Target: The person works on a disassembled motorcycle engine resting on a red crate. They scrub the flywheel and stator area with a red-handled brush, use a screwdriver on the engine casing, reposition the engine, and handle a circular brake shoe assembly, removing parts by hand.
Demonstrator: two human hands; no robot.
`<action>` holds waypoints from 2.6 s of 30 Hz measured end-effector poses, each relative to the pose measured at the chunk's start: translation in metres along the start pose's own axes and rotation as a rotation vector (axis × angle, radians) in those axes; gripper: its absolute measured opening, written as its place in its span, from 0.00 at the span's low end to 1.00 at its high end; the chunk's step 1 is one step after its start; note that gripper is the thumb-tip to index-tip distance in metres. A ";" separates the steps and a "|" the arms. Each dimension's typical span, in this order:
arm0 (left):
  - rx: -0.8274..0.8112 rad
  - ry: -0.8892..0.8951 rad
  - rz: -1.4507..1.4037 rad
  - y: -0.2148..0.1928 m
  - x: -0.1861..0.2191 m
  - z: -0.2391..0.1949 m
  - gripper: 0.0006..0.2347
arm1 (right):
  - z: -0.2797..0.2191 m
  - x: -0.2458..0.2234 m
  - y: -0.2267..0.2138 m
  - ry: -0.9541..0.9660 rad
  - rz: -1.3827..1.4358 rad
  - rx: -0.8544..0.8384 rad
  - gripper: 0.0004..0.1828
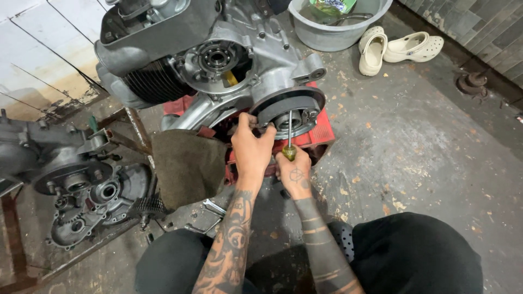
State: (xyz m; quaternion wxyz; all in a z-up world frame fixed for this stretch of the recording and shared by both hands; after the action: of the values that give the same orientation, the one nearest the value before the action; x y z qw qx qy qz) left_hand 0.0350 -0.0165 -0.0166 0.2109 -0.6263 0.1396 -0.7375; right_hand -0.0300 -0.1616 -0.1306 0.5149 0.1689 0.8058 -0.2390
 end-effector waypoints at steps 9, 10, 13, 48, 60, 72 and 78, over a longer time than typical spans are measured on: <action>-0.019 -0.028 -0.011 -0.001 -0.005 -0.001 0.13 | 0.016 0.014 0.002 -0.115 0.027 0.049 0.04; -0.018 -0.020 -0.014 -0.002 -0.005 0.000 0.13 | 0.012 0.008 0.001 -0.130 0.047 0.059 0.04; -0.022 -0.017 -0.026 -0.001 -0.004 0.001 0.13 | 0.015 0.007 0.002 -0.162 0.083 0.073 0.05; -0.044 -0.055 -0.097 -0.001 -0.008 0.002 0.13 | 0.015 -0.007 -0.010 -0.320 -0.028 0.251 0.11; 0.023 -0.126 -0.071 -0.001 -0.005 -0.004 0.14 | 0.017 -0.001 -0.012 -0.197 -0.074 0.162 0.04; 0.029 -0.122 -0.001 -0.003 -0.001 -0.001 0.13 | 0.013 -0.001 -0.004 -0.055 -0.078 0.051 0.04; 0.045 -0.102 0.002 0.001 0.001 -0.009 0.15 | 0.009 0.002 -0.006 -0.010 -0.083 0.022 0.04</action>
State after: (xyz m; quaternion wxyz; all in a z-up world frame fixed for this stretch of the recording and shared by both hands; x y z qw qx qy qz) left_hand 0.0263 -0.0183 -0.0175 0.2325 -0.6581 0.1126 -0.7072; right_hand -0.0274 -0.1713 -0.1347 0.5067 0.1397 0.8069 -0.2696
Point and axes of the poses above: each hand's wrist, its own z-axis towards the middle knuckle, its own y-axis out of the palm, x = y × z, the point moved 9 cm from there along z, towards the middle knuckle, and after that the axes turned 7 degrees about y, right-handed, at the moved point
